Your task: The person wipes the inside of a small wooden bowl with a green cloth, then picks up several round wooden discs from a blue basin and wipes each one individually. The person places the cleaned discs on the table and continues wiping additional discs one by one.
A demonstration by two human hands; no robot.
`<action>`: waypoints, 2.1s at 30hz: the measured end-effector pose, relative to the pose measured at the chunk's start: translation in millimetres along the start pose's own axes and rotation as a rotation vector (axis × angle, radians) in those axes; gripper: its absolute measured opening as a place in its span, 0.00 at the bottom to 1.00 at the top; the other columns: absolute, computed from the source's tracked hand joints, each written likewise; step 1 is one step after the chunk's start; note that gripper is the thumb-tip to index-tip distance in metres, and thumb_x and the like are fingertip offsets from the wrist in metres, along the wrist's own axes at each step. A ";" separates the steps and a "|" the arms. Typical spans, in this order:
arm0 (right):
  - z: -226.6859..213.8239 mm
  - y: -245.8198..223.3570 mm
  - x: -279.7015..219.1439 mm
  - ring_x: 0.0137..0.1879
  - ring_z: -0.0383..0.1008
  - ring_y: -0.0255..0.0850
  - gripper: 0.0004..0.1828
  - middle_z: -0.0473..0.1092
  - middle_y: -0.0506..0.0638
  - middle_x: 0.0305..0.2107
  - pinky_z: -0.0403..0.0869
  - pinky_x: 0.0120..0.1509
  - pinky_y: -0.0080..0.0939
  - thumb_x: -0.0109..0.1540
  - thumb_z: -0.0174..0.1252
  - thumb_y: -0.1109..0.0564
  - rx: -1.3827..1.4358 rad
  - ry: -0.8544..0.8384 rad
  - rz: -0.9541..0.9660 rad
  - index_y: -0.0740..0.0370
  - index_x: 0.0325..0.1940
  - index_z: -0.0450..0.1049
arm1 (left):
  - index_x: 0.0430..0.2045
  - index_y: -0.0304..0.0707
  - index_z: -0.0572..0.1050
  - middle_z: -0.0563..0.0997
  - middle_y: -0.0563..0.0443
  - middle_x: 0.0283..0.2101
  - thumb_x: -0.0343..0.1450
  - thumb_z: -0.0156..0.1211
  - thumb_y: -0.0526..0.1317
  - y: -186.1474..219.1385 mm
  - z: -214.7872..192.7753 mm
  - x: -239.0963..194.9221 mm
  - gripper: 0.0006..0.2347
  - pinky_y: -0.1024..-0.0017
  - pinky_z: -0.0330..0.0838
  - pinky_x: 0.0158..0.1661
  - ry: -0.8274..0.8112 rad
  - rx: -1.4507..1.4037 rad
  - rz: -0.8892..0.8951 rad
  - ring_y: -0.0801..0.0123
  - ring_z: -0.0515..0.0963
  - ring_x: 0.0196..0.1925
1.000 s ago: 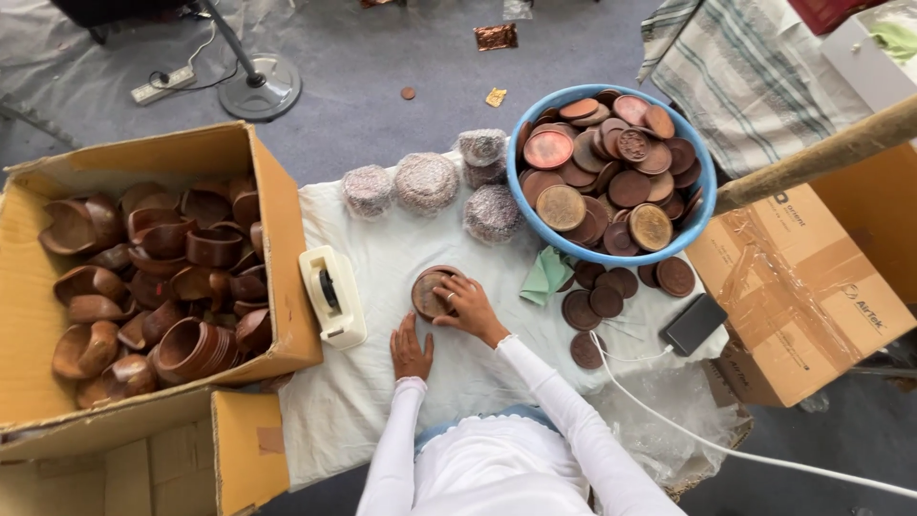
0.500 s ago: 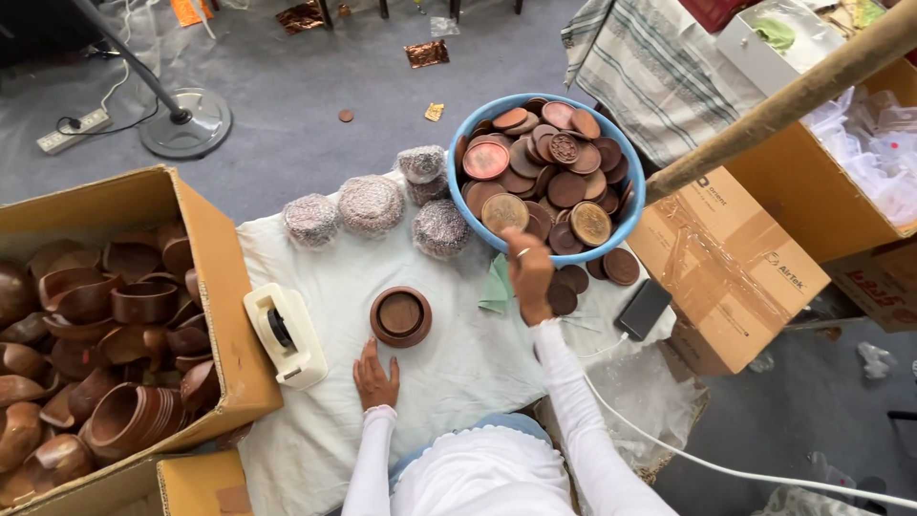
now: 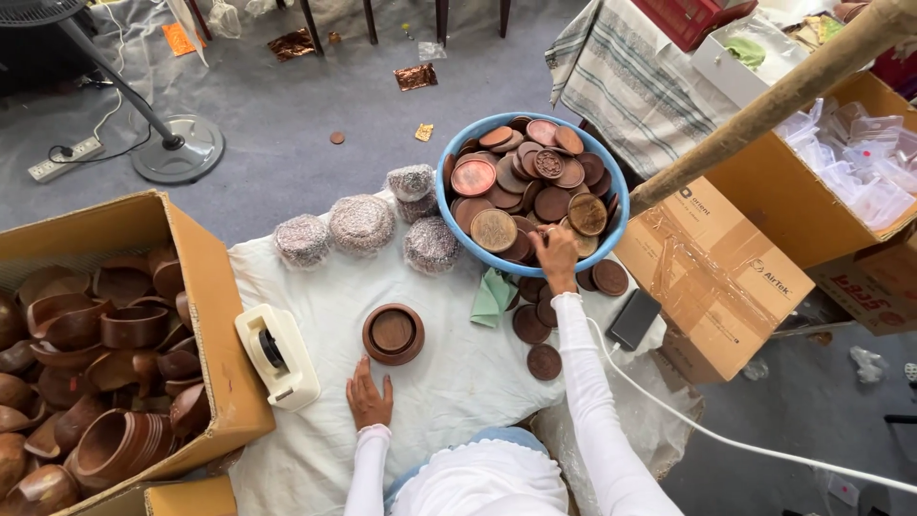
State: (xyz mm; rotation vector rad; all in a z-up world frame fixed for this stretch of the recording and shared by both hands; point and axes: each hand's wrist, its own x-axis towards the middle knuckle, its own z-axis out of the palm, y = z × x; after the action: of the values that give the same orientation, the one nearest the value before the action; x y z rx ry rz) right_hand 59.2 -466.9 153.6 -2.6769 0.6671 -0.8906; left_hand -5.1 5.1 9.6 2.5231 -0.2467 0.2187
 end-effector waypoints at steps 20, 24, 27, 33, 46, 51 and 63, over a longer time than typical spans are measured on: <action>-19.5 10.4 42.9 0.33 0.75 0.32 0.24 0.78 0.48 0.30 0.75 0.39 0.33 0.53 0.78 0.46 0.650 0.019 0.430 0.65 0.42 0.80 | 0.67 0.45 0.59 0.69 0.52 0.68 0.72 0.58 0.43 3.0 -4.1 1.5 0.27 0.55 0.56 0.70 -0.012 0.009 -0.013 0.63 0.67 0.70; -54.4 -39.9 38.0 0.31 0.74 0.40 0.16 0.77 0.51 0.28 0.73 0.40 0.41 0.55 0.76 0.52 0.355 0.053 0.219 0.59 0.44 0.84 | 0.67 0.46 0.58 0.68 0.53 0.69 0.73 0.57 0.43 0.9 -2.5 0.9 0.26 0.56 0.55 0.70 -0.022 0.007 -0.010 0.64 0.66 0.71; -38.9 -37.3 31.4 0.41 0.76 0.46 0.10 0.78 0.53 0.34 0.74 0.48 0.45 0.59 0.72 0.56 0.247 0.150 0.121 0.56 0.44 0.84 | 0.67 0.46 0.58 0.68 0.53 0.69 0.73 0.57 0.44 2.1 -5.4 -0.8 0.26 0.55 0.54 0.70 -0.034 0.004 -0.013 0.65 0.66 0.71; 32.0 19.1 19.7 0.61 0.75 0.51 0.17 0.74 0.54 0.60 0.73 0.67 0.47 0.58 0.66 0.62 0.008 0.171 -0.038 0.52 0.51 0.79 | 0.67 0.45 0.58 0.68 0.52 0.69 0.73 0.57 0.44 0.3 -3.0 -0.9 0.26 0.55 0.55 0.70 -0.028 0.000 -0.004 0.64 0.66 0.71; 38.5 -12.2 40.2 0.72 0.64 0.53 0.31 0.63 0.57 0.69 0.64 0.73 0.53 0.56 0.71 0.58 -0.095 -0.087 -0.134 0.58 0.63 0.75 | 0.67 0.45 0.58 0.69 0.50 0.68 0.73 0.57 0.44 1.9 -3.1 2.2 0.26 0.55 0.56 0.69 -0.029 0.029 -0.008 0.62 0.67 0.70; 84.8 -7.9 76.4 0.78 0.55 0.56 0.46 0.56 0.63 0.72 0.61 0.79 0.51 0.51 0.73 0.60 -0.071 -0.255 -0.329 0.63 0.72 0.64 | 0.68 0.45 0.58 0.69 0.51 0.68 0.73 0.57 0.44 1.7 -1.8 3.1 0.27 0.55 0.57 0.69 -0.032 0.047 -0.017 0.63 0.67 0.70; 100.4 -33.9 131.5 0.71 0.62 0.48 0.60 0.60 0.56 0.68 0.62 0.70 0.65 0.42 0.80 0.48 -0.432 -0.442 -0.330 0.58 0.74 0.58 | 0.67 0.48 0.57 0.67 0.54 0.69 0.71 0.58 0.45 -3.3 5.1 4.3 0.28 0.56 0.56 0.69 -0.079 0.043 -0.082 0.65 0.67 0.70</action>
State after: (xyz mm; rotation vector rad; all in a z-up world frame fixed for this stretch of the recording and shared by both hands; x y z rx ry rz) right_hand 225.9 -494.0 153.3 -3.2781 0.3469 -0.1952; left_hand 0.4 4.2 4.5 2.5819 -0.1716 0.0928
